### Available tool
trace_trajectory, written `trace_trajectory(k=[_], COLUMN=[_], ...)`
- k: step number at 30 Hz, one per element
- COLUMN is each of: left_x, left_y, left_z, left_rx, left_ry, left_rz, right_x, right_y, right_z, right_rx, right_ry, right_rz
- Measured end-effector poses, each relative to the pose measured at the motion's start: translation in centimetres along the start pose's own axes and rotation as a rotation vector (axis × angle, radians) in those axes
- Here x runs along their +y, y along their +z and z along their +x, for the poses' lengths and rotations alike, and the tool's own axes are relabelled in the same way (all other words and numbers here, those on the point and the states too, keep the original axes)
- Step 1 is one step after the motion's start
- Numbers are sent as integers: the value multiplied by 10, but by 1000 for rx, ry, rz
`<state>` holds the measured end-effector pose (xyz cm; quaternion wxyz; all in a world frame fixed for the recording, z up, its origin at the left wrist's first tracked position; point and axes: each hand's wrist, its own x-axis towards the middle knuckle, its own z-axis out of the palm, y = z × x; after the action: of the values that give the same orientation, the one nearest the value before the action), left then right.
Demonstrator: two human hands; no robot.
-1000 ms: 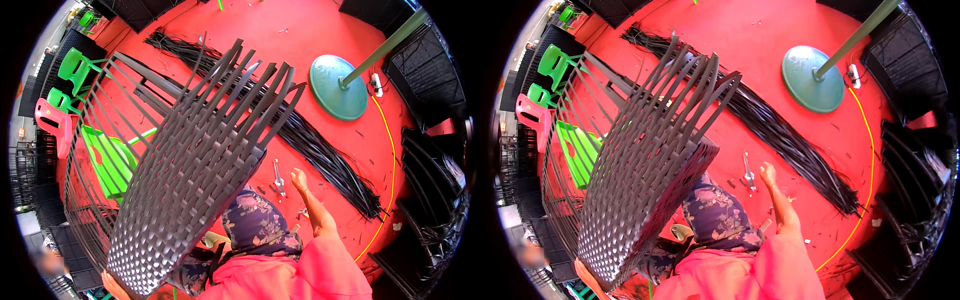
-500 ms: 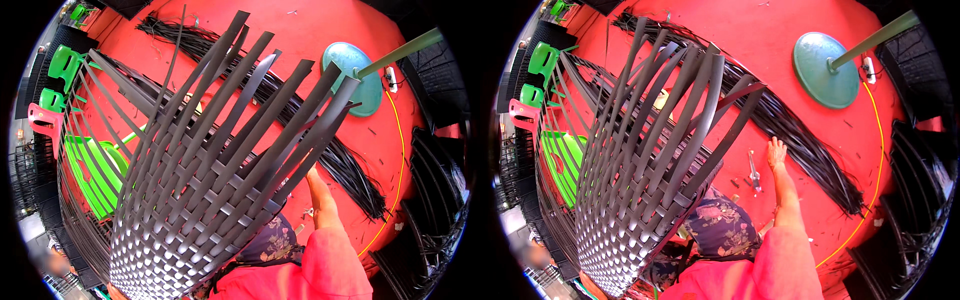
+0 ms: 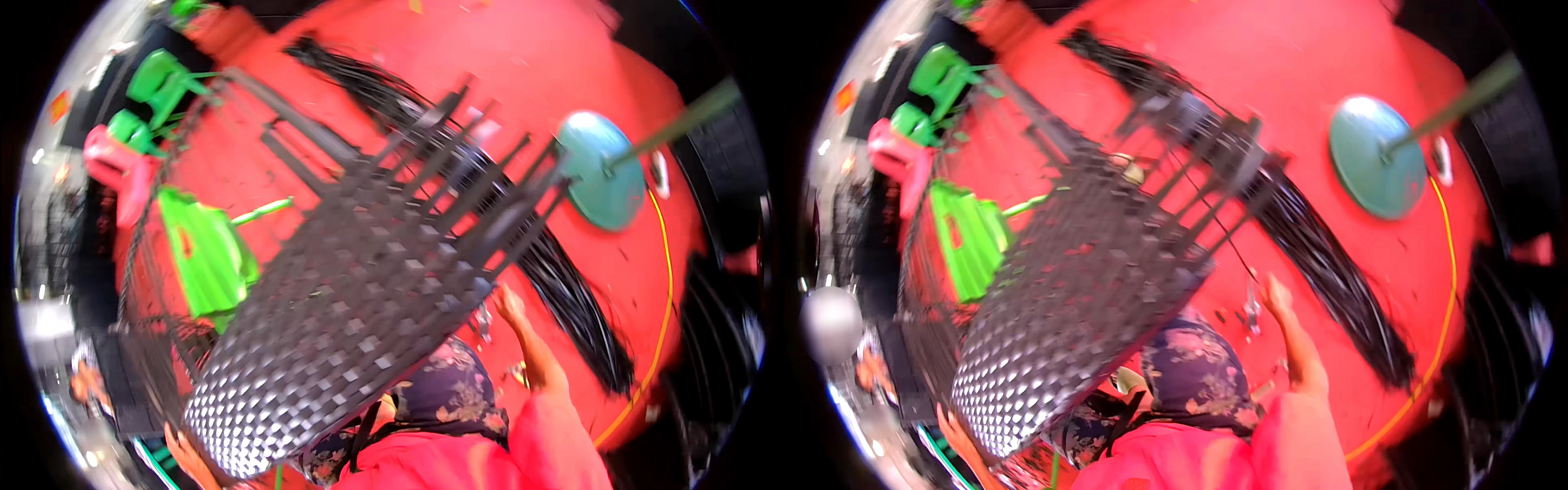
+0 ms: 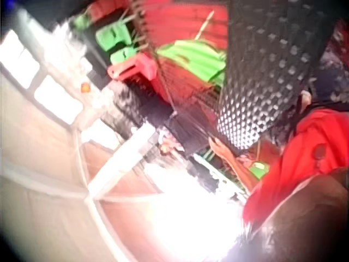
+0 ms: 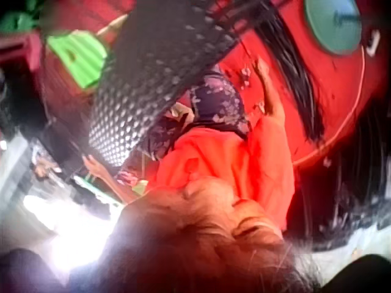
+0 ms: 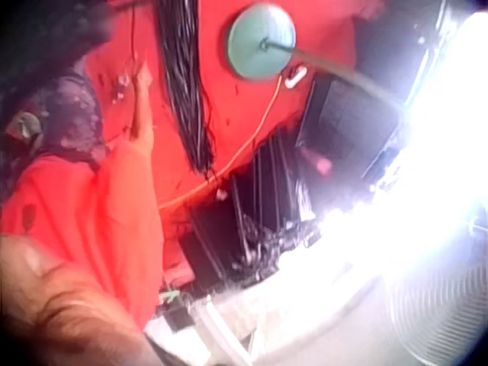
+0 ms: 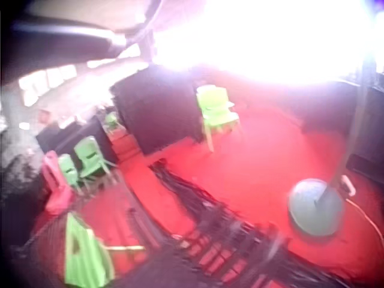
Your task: The person weaves plastic rattan strips through a metal furniture frame by hand, repeatedly turning the frame over and tucking the strip ends into the weave.
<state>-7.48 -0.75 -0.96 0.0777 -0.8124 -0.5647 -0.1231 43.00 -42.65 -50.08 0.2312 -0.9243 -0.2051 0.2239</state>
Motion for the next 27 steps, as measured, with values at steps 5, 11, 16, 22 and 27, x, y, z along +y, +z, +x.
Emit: trace_trajectory(k=[5, 11, 16, 22, 27], left_x=[-3, -4, 44, 225, 318], left_y=[17, 4, -20, -34, 34], left_z=[-1, -15, -19, -71, -132], left_rx=[17, 115, 417, -431, -668], left_ry=[0, -82, 85, 612, 1039], left_rz=[40, -6, -112, -1251, -1364], right_x=[14, -78, -98, -159, -207], right_y=[2, -58, -99, -175, -154], right_z=[-61, -113, -141, -167, -151], right_rx=[196, -159, -234, -427, -488], right_ry=[-205, -110, -214, -114, -290], right_rz=[229, 692, 391, 83, 70])
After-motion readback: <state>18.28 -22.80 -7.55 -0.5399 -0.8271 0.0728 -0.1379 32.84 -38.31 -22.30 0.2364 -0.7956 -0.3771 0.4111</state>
